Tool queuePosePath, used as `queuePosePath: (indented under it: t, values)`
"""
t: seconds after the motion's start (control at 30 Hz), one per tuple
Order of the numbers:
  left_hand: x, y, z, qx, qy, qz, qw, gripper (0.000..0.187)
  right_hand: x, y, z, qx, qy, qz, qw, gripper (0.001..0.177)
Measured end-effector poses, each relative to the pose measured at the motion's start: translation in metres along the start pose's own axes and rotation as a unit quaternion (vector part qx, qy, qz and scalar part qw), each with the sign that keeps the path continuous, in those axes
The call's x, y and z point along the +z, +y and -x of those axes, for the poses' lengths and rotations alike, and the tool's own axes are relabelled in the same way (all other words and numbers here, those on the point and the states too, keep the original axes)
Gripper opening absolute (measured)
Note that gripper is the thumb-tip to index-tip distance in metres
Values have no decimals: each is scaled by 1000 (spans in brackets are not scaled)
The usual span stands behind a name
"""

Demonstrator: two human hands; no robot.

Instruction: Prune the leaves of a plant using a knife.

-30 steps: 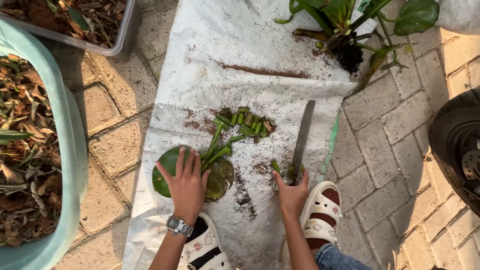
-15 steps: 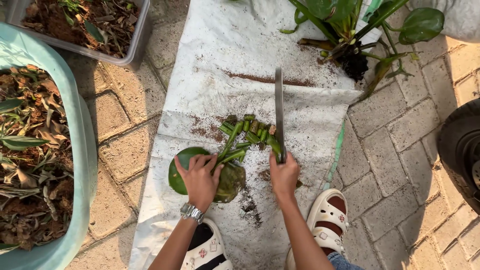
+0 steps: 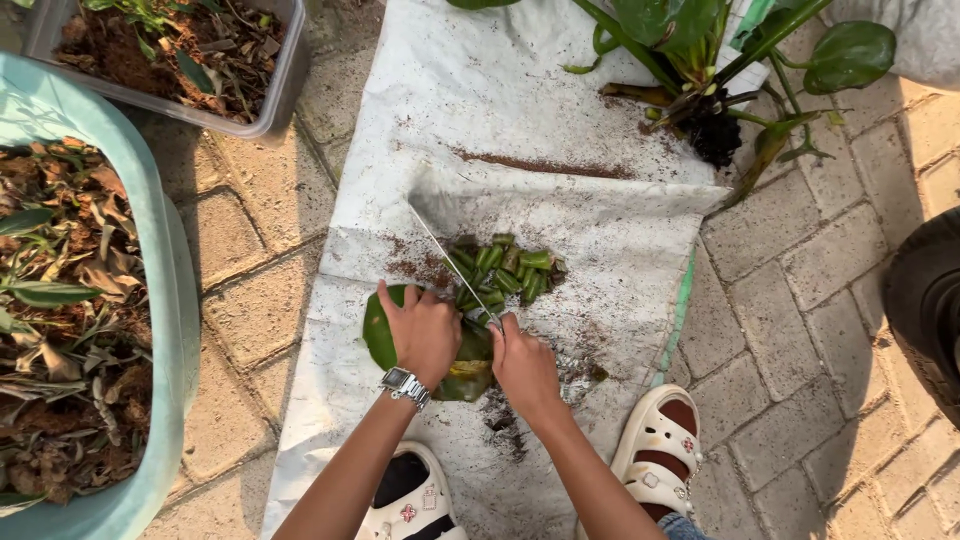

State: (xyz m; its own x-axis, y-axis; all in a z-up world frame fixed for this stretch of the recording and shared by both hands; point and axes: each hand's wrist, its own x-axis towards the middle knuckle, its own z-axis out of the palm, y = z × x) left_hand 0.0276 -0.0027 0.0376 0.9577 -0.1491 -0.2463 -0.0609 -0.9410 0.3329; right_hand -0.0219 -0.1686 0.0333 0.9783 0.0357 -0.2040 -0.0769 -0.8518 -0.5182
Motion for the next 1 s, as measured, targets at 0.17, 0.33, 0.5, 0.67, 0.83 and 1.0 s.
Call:
queuePosePath:
  t: [0.17,0.33,0.5,0.67,0.83,1.0]
  values:
    - [20,1,8,14,101,12,995,16,-1,0,-10,39,-30,47,998,27]
    - [19,3,7,-35,102,54,993,12,-36,-30,-15,74,-27,-82,994,25]
    - [20,2,5,-69,100,101,988,10,-7,-6,-7,16,-2,-98,995,26]
    - [18,4,7,-66,80,100,990,6,26,30,-10,6,-42,61,997,29]
    - [35,-4,7,-54,109,115,986,11,12,35,-19,85,-102,-64,989,27]
    - [33,0,12,-52,114,96,987,8,-31,-24,-20,-5,32,-135,990,30]
